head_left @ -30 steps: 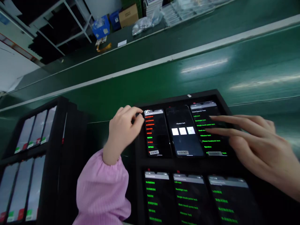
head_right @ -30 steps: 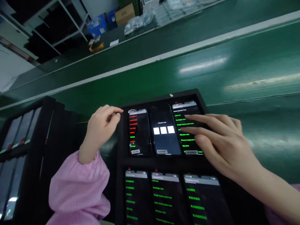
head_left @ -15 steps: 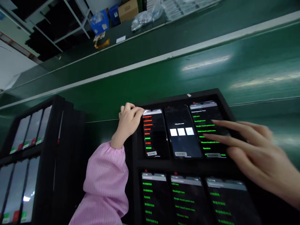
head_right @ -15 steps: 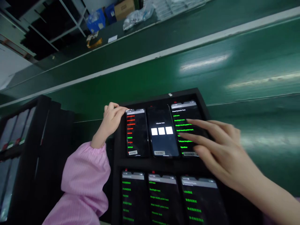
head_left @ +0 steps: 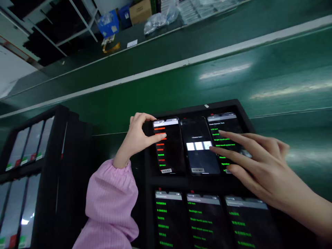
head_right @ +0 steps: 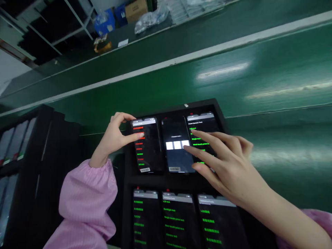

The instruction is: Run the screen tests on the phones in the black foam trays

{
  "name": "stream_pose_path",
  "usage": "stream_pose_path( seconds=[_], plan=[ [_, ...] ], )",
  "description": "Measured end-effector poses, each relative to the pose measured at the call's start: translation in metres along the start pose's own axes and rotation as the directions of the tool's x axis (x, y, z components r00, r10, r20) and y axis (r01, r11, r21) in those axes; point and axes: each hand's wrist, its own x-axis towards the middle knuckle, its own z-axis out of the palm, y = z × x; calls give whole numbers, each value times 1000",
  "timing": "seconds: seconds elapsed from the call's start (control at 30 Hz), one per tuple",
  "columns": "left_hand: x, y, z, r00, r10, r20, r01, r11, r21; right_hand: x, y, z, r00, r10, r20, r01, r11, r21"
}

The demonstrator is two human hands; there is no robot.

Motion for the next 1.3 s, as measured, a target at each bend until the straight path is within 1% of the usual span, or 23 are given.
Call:
stream_pose_path(
  seconds=[0.1, 0.23, 0.33, 0.43, 0.5, 0.57, 0.67, 0.73, 0.83, 0.9, 0.97, 1.0, 1.07, 1.13, 1.17, 1.23, 1.27, 1.3],
  plan=[
    [-1, -1, 1, 995, -36, 92, 36, 999, 3, -9, 1, -2, 1000, 7, -8, -7, 1000, 25],
    [-2, 0, 1, 974, -84, 212, 79, 996, 31, -19, 2, -3, 1000, 23, -13, -22, 998, 55],
    [-3, 0, 1, 963, -96, 253, 83, 995, 58, -28, 3, -4, 1000, 20, -13, -20, 998, 52],
    [-4, -2, 2, 959, -93, 270, 76, 995, 70, -38, 4, -7, 999, 31, -35, -30, 999, 44],
    [-3, -5, 3, 962, -87, 259, 70, 995, 74, -45, 5, -11, 997, 64, -35, -62, 996, 63],
    [-3, -8, 4, 969, -76, 235, 58, 995, 85, -52, 4, -18, 991, 132, -27, -129, 986, 101],
    [-1, -14, 4, 979, -51, 197, 26, 991, 128, -64, 3, -27, 971, 237, -37, -229, 962, 147],
    [1, -17, 6, 984, -45, 173, 18, 987, 159, -72, 3, -28, 955, 292, -58, -279, 946, 168],
    [4, -21, 14, 991, -56, 123, 30, 978, 206, -79, 0, -21, 915, 393, -88, -364, 901, 235],
    [6, -21, 21, 996, -59, 74, 39, 969, 246, -77, -3, -12, 885, 446, -134, -394, 870, 295],
    [6, -21, 28, 999, -46, 15, 40, 959, 280, -71, -7, -5, 864, 469, -182, -396, 858, 327],
    [6, -19, 31, 999, -33, -15, 36, 956, 292, -67, -8, -4, 861, 468, -199, -394, 861, 322],
    [4, -12, 32, 997, 6, -71, 16, 953, 303, -63, -11, -8, 855, 468, -224, -396, 868, 299],
    [-8, 3, 26, 991, 51, -124, -11, 953, 302, -64, -18, -19, 851, 466, -241, -396, 872, 290],
    [-20, 14, 21, 987, 72, -145, -25, 952, 304, -67, -23, -27, 851, 465, -245, -392, 872, 293],
    [-57, 41, 10, 978, 143, -151, -93, 950, 298, -73, -34, -40, 852, 465, -239, -384, 867, 319],
    [-82, 57, 6, 973, 198, -119, -157, 945, 288, -75, -39, -45, 855, 465, -230, -378, 862, 339],
    [-110, 73, 2, 949, 309, -56, -288, 928, 236, -76, -42, -48, 860, 461, -220, -369, 858, 357]
  ],
)
